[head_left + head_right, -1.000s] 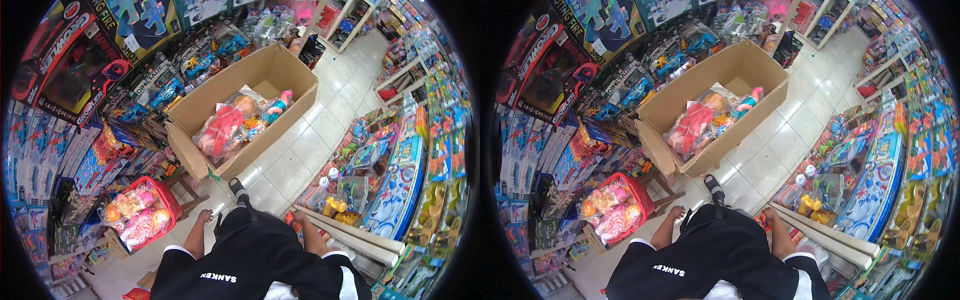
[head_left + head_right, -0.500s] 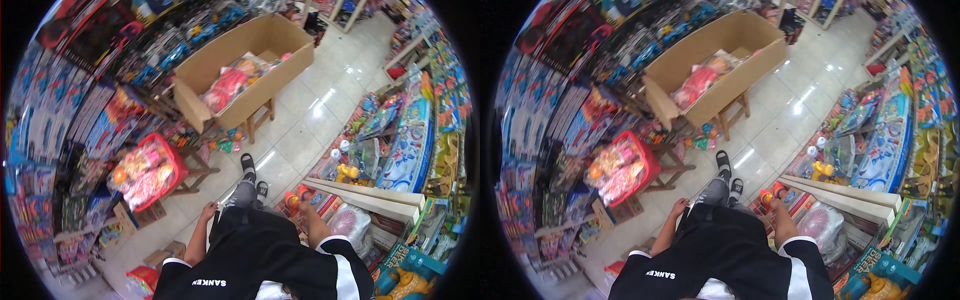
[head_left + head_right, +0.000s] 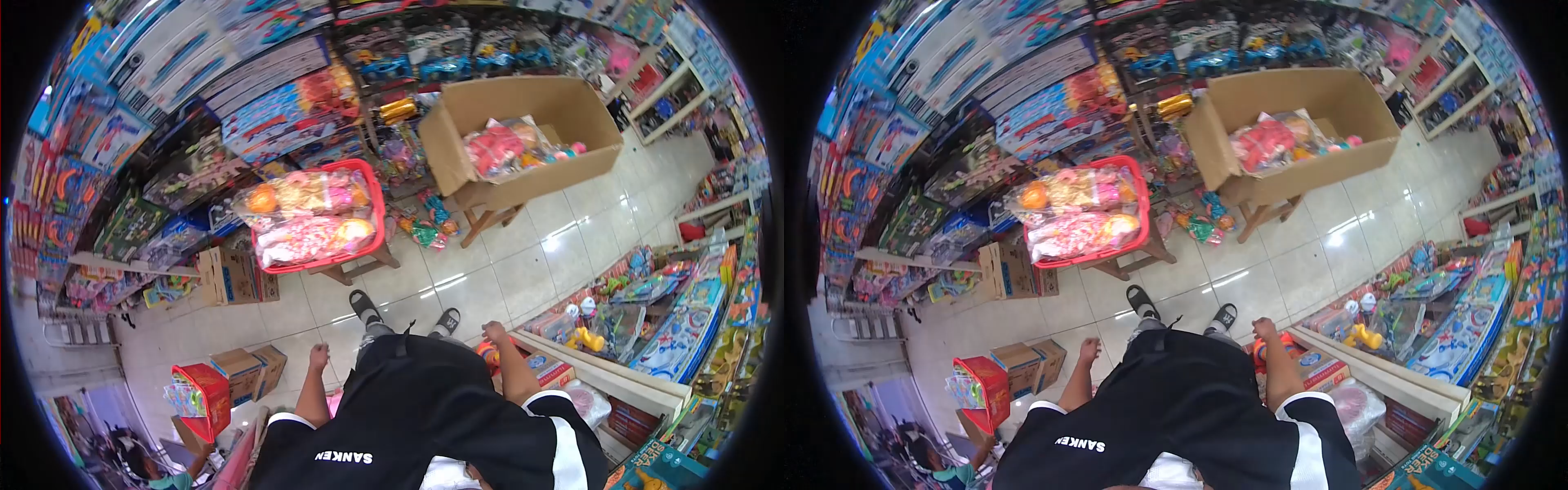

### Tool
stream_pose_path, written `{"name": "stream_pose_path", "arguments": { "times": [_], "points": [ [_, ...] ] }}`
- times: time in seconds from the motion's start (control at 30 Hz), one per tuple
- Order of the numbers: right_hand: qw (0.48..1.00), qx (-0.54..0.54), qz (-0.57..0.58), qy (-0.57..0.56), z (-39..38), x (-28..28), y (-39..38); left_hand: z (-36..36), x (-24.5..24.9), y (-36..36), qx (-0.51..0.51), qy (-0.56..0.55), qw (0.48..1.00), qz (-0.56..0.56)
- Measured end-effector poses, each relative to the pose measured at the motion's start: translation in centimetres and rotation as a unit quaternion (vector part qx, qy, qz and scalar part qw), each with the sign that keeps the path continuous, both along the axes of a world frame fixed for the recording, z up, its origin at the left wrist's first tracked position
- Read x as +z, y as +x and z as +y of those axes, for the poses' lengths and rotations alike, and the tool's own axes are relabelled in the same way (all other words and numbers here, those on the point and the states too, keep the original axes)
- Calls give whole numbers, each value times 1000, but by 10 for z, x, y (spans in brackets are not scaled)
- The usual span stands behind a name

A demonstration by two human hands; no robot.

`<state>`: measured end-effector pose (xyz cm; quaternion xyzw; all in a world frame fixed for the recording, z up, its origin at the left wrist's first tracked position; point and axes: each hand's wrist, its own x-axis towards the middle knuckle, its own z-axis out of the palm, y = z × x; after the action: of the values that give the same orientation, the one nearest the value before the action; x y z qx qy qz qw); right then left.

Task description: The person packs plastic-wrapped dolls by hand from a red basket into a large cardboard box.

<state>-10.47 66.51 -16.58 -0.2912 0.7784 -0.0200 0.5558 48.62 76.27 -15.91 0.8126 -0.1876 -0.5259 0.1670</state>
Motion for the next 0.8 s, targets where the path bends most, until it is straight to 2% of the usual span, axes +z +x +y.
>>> {"name": "stream_pose_path", "arguments": {
  "times": [0.07,0.13,0.2,0.27,0.33,0.4,0.47,0.53,0.57,0.63,0.8],
  "points": [
    [996,37,20,-73,-40,9,25,-30,-1,15,-59,-213,964,-149],
    [976,6,42,-215,-75,5,61,-68,14,34,-42,-292,936,-191],
    [941,-30,-21,-336,-121,35,118,-110,67,45,-21,-346,916,-202],
    [885,16,1,-466,-165,79,181,-141,91,67,35,-371,919,-133],
    [847,3,-4,-531,-199,158,259,-161,106,88,78,-377,918,-92],
    [770,70,-4,-634,-222,221,324,-177,116,108,84,-391,912,-96],
    [696,193,26,-692,-237,249,371,-185,129,118,85,-408,904,-97],
    [687,299,-53,-660,-248,256,412,-194,145,124,89,-411,903,-94],
    [687,300,-53,-660,-246,255,430,-196,147,127,91,-411,902,-93],
    [629,430,34,-646,-245,249,460,-200,152,131,62,-402,908,-95],
    [659,428,30,-617,-256,221,467,-200,158,129,43,-412,905,-101]
  ]
}}
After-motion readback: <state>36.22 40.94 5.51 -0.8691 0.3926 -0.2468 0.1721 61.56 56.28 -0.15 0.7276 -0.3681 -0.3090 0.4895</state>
